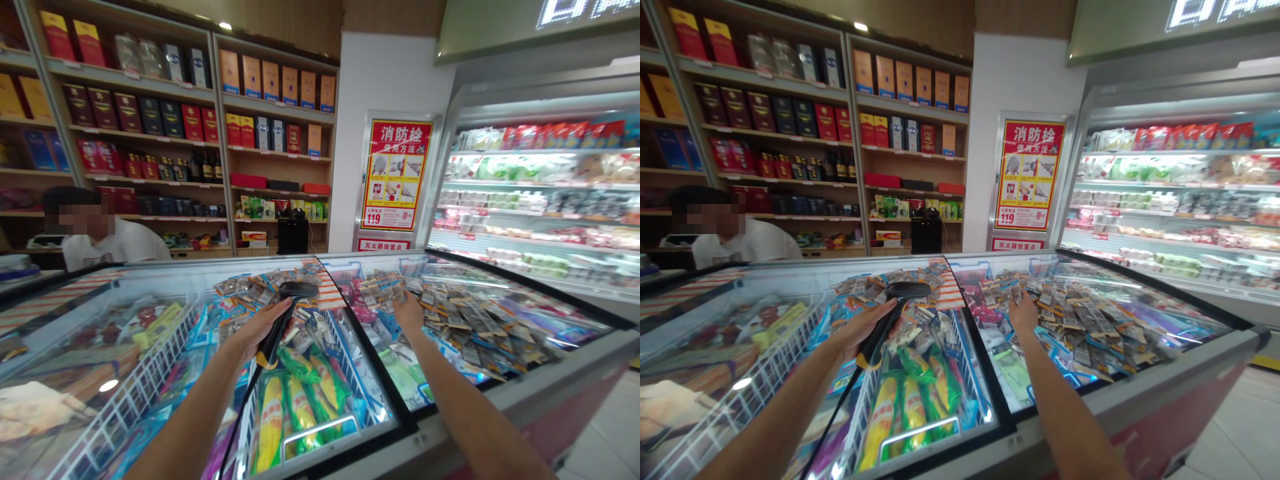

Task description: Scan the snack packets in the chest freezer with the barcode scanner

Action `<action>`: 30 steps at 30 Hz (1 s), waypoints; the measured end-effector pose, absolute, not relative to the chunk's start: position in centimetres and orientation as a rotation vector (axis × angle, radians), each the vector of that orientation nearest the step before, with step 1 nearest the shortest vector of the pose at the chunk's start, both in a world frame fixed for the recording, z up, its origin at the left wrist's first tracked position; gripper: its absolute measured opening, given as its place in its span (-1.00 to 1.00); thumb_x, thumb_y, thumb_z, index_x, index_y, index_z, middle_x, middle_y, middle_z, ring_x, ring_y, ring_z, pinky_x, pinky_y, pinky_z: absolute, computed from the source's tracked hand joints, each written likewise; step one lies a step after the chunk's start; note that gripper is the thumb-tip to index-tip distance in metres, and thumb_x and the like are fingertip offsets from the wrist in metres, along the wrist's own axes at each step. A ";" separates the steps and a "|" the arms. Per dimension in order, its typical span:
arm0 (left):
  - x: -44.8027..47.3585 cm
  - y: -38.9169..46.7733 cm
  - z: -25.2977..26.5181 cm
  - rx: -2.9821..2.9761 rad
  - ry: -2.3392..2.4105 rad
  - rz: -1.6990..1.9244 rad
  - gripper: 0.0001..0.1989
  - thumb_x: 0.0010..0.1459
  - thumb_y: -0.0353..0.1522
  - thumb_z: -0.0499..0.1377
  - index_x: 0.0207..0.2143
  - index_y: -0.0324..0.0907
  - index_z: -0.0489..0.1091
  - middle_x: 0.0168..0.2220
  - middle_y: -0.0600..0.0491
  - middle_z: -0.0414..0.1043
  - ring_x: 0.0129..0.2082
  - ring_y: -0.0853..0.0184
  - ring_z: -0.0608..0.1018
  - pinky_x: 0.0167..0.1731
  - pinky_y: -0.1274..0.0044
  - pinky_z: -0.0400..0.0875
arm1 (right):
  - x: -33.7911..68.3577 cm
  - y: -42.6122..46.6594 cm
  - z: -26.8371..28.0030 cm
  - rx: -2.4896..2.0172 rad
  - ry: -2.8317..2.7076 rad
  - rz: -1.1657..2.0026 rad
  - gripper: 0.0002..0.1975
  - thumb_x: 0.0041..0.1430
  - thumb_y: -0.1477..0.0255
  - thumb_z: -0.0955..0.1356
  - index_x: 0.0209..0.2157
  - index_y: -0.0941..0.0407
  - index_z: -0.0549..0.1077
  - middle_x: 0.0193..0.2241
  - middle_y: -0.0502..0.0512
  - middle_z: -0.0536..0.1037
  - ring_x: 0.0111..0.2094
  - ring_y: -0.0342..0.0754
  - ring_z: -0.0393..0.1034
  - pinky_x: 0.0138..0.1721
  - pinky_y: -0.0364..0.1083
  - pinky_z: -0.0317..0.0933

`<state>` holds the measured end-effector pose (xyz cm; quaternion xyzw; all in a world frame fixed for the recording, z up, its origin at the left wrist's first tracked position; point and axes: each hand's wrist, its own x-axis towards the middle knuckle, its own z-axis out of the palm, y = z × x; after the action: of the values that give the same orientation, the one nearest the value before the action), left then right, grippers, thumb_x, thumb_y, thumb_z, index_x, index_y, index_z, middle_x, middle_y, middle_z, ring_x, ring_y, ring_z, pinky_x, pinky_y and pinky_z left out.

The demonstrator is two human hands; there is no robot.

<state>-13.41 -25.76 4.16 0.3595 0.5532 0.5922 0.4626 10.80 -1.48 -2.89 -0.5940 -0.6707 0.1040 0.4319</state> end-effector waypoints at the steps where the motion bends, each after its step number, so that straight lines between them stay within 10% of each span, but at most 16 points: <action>1: -13.6 -26.0 4.2 0.885 1.371 1.455 -0.66 -0.12 -0.12 0.14 -0.57 -0.26 0.31 -0.67 0.09 0.33 -0.71 0.49 0.34 -0.69 0.65 0.20 | 11.2 -1.7 -2.8 -1.548 -1.678 0.229 -0.54 -0.05 0.38 0.21 -0.05 0.20 0.28 -0.28 0.28 0.45 -0.25 0.13 0.35 -0.28 0.03 0.17; 17: -16.8 -32.4 3.7 0.803 1.533 1.517 -0.64 -0.16 -0.10 0.17 -0.57 -0.25 0.31 -0.66 0.09 0.35 -0.71 0.48 0.35 -0.69 0.64 0.23 | 9.9 -6.4 -1.4 -1.604 -1.757 -0.102 -0.64 0.02 0.33 0.21 -0.15 0.16 0.37 -0.11 0.26 0.33 -0.08 0.20 0.17 -0.18 0.11 0.09; 25: -17.7 -35.1 3.4 0.783 1.545 1.531 -0.65 -0.15 -0.10 0.16 -0.60 -0.25 0.33 -0.64 0.06 0.36 -0.69 0.48 0.35 -0.67 0.64 0.24 | -0.8 -14.4 -0.3 -1.225 -2.299 0.282 -0.49 0.06 0.09 0.11 -0.44 0.17 0.48 -0.42 0.29 0.49 -0.32 0.13 0.36 -0.34 0.00 0.14; 30: -17.3 -35.1 3.3 0.794 1.525 1.532 -0.63 -0.14 -0.09 0.15 -0.64 -0.26 0.32 -0.66 0.07 0.34 -0.70 0.49 0.34 -0.67 0.64 0.24 | -5.2 -16.7 -0.9 -1.076 -2.347 0.227 -0.56 0.00 0.10 0.21 -0.19 0.08 0.40 -0.21 0.17 0.45 -0.15 0.06 0.28 -0.22 -0.03 0.12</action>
<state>-17.33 -35.06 3.26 0.3151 0.6049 0.6075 0.4071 -5.22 -16.75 -0.86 -0.3997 -0.8715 0.0844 0.2714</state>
